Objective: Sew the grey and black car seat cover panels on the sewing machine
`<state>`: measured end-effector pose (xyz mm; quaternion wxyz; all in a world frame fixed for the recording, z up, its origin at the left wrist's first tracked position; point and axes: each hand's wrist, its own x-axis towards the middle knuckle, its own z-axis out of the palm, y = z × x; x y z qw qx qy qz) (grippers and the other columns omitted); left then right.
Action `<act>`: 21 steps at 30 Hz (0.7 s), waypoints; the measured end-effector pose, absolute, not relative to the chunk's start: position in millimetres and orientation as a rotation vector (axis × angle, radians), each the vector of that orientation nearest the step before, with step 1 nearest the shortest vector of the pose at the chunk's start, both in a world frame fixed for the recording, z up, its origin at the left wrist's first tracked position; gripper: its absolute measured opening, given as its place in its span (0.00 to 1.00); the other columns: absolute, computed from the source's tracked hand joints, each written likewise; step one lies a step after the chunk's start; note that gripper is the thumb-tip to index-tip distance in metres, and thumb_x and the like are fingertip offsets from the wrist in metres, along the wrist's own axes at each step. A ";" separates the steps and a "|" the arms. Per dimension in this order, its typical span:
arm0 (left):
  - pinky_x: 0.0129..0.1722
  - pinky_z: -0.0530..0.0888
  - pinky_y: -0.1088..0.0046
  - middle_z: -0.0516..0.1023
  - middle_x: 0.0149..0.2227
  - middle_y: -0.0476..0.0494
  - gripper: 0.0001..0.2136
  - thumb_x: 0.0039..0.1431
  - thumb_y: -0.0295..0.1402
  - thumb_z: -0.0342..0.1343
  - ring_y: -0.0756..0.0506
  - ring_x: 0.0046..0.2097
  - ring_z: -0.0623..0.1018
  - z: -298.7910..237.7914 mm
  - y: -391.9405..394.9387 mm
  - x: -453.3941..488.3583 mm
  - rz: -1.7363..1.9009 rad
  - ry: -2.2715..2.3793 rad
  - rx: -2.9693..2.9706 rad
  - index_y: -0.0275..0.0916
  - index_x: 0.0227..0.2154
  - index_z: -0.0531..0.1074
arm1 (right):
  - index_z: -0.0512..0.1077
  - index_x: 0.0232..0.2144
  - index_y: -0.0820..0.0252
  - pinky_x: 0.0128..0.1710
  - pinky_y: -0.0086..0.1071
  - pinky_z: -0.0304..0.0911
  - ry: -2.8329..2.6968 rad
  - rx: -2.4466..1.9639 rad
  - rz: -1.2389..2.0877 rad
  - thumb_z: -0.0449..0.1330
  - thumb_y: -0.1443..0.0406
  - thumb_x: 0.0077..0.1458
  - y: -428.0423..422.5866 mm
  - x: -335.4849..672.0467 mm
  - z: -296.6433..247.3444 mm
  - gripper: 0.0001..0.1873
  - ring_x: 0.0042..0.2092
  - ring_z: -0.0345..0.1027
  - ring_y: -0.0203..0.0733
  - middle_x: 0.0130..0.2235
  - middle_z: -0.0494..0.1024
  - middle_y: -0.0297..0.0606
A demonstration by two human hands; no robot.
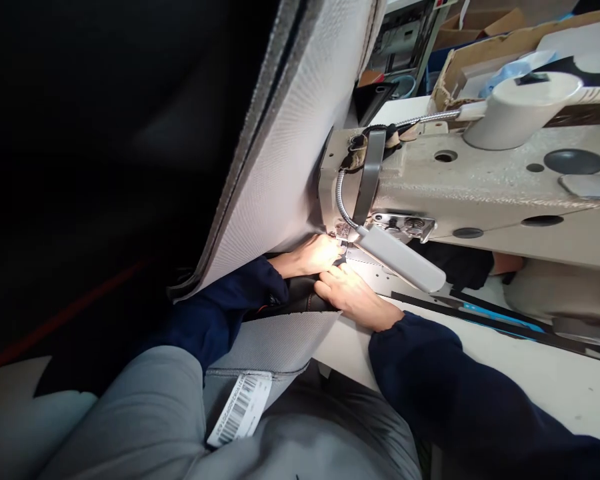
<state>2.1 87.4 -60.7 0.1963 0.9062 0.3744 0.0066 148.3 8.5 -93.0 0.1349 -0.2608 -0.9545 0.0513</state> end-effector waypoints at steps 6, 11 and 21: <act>0.49 0.72 0.63 0.77 0.44 0.39 0.12 0.62 0.26 0.49 0.40 0.48 0.73 -55.9 64.6 -5.2 -0.004 1.220 2.700 0.37 0.42 0.76 | 0.72 0.34 0.62 0.47 0.41 0.60 -2.692 -0.803 0.166 0.48 0.72 0.66 -12.2 161.2 -88.4 0.13 0.45 0.63 0.50 0.38 0.72 0.46; 0.48 0.72 0.67 0.77 0.42 0.38 0.11 0.64 0.27 0.49 0.43 0.43 0.74 -52.7 55.2 -7.2 -0.084 1.173 2.670 0.34 0.38 0.77 | 0.72 0.37 0.63 0.52 0.41 0.65 -2.620 -0.806 0.216 0.46 0.74 0.66 -9.7 171.2 -101.6 0.15 0.50 0.67 0.49 0.43 0.75 0.47; 0.40 0.72 0.69 0.77 0.36 0.38 0.11 0.63 0.30 0.50 0.45 0.37 0.74 -63.9 74.6 12.0 -0.052 1.123 2.710 0.32 0.28 0.74 | 0.73 0.44 0.63 0.58 0.47 0.65 -2.463 -0.769 0.365 0.48 0.80 0.51 20.9 180.3 -111.2 0.23 0.57 0.67 0.50 0.51 0.76 0.49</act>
